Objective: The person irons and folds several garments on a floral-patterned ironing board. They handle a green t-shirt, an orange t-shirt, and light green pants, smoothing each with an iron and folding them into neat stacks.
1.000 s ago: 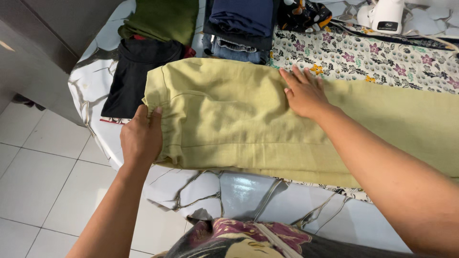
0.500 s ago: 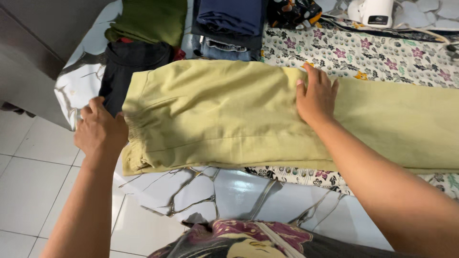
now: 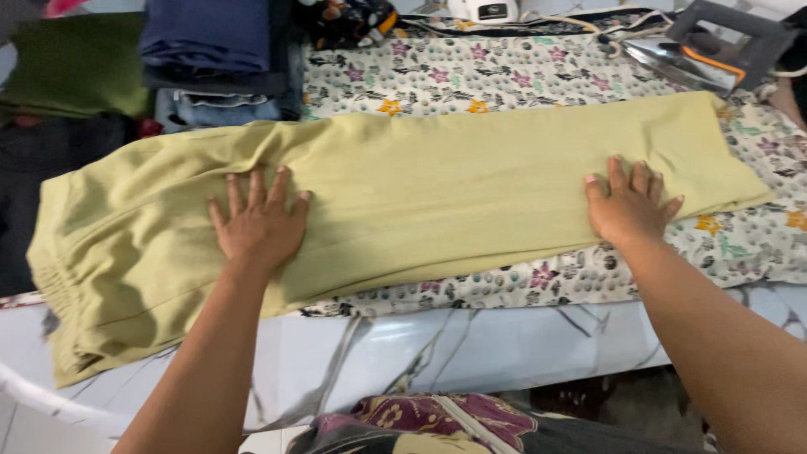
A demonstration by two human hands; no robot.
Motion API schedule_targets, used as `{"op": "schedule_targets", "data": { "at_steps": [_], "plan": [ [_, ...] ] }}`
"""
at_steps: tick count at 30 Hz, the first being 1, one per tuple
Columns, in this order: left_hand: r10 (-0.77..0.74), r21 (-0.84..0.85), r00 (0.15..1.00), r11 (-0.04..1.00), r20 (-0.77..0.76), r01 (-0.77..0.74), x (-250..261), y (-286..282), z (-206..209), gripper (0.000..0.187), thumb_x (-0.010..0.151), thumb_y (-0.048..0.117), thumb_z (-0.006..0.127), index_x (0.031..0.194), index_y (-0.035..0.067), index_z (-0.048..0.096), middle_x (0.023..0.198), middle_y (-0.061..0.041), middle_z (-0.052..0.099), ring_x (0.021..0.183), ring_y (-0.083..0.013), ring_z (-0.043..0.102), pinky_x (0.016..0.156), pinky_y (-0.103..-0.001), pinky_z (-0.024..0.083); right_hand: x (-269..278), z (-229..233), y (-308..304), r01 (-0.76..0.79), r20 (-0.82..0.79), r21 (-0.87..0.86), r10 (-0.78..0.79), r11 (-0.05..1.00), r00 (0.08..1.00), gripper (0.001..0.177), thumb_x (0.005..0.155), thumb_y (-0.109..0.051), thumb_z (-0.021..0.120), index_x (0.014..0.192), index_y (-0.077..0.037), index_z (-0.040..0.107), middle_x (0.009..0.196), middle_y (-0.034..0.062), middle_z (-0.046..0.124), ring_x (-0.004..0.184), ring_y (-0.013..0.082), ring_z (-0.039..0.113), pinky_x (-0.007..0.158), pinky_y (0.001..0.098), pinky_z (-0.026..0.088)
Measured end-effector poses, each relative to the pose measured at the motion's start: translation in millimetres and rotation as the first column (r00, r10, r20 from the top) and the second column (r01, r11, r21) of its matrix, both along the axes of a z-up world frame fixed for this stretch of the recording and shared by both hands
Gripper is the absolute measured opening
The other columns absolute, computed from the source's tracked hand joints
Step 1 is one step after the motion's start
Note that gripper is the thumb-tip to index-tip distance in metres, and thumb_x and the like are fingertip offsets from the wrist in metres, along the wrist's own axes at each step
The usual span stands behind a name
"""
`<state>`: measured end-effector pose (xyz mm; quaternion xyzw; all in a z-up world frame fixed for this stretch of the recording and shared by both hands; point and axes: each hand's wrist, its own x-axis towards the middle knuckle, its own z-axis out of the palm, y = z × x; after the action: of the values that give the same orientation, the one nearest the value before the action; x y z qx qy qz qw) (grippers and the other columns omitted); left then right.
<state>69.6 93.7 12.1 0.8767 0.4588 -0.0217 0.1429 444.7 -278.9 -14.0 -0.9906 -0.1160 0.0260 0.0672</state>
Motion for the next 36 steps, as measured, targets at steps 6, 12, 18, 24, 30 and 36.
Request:
{"op": "schedule_targets", "data": {
  "at_steps": [6, 12, 18, 24, 30, 36],
  "plan": [
    [0.211, 0.055, 0.97, 0.974, 0.123, -0.219, 54, -46, -2, 0.073, 0.097, 0.055, 0.038, 0.161, 0.023, 0.025, 0.17, -0.013, 0.013, 0.156, -0.0419, -0.001, 0.119, -0.067, -0.001, 121, 2, -100, 0.244, 0.095, 0.125, -0.257, 0.962, 0.962, 0.087, 0.092, -0.05, 0.051, 0.164, -0.009, 0.025, 0.167, 0.0191, 0.02, 0.155, 0.0363, 0.015, 0.121, 0.0651, 0.009],
    [-0.431, 0.187, 0.89, 0.896, 0.149, 0.402, 159, -180, 2, 0.104, 0.087, 0.076, 0.05, 0.161, 0.009, 0.022, 0.167, -0.021, 0.015, 0.153, -0.0411, 0.002, 0.12, -0.058, 0.003, 198, 15, -132, 0.147, -0.005, 0.038, -0.147, 0.988, 0.989, 0.078, 0.103, -0.065, 0.056, 0.137, 0.005, 0.062, 0.135, 0.0319, 0.06, 0.125, 0.0476, 0.059, 0.103, 0.0554, 0.048],
    [-0.704, 0.233, 0.711, 0.69, -0.006, 0.685, 236, -272, 5, 0.094, 0.086, 0.065, 0.052, 0.159, 0.014, 0.024, 0.167, -0.017, 0.017, 0.154, -0.0355, 0.008, 0.121, -0.054, 0.007, 202, 31, -141, -0.15, 0.186, 0.186, 0.115, 0.971, 0.976, 0.049, 0.104, -0.048, 0.055, 0.133, -0.009, 0.062, 0.112, 0.0247, 0.07, 0.107, 0.0469, 0.065, 0.09, 0.0568, 0.05],
    [-0.8, 0.171, 0.598, 0.598, 0.055, 0.783, 260, -305, 9, 0.067, 0.1, 0.046, 0.041, 0.157, 0.012, 0.032, 0.165, -0.015, 0.024, 0.153, -0.0301, 0.017, 0.123, -0.046, 0.013, 198, 52, -163, 0.075, 0.117, 0.096, -0.086, 0.993, 0.989, 0.036, 0.094, -0.026, 0.061, 0.128, -0.014, 0.057, 0.125, 0.022, 0.058, 0.111, 0.046, 0.061, 0.086, 0.0587, 0.048],
    [-0.684, -0.064, 0.692, 0.699, 0.231, 0.712, 275, -291, 15, 0.068, 0.104, 0.056, 0.03, 0.156, 0.013, 0.033, 0.167, -0.011, 0.027, 0.158, -0.028, 0.018, 0.128, -0.043, 0.015, 180, 39, -138, -0.346, 0.409, 0.209, 0.24, 0.914, 0.88, 0.039, 0.099, -0.009, 0.062, 0.138, -0.01, 0.056, 0.137, 0.0163, 0.053, 0.132, 0.0356, 0.051, 0.111, 0.0516, 0.042],
    [-0.501, 0.088, 0.863, 0.865, 0.07, 0.495, 300, -270, 5, 0.067, 0.101, 0.057, 0.033, 0.16, 0.027, 0.023, 0.167, -0.011, 0.014, 0.154, -0.0364, 0.005, 0.121, -0.058, 0.0, 197, 16, -111, -0.615, 0.027, -0.052, 0.617, 0.787, 0.787, 0.071, 0.102, -0.047, 0.049, 0.162, -0.017, 0.027, 0.169, 0.0128, 0.016, 0.157, 0.0388, 0.015, 0.118, 0.0564, 0.015]
  ]
}}
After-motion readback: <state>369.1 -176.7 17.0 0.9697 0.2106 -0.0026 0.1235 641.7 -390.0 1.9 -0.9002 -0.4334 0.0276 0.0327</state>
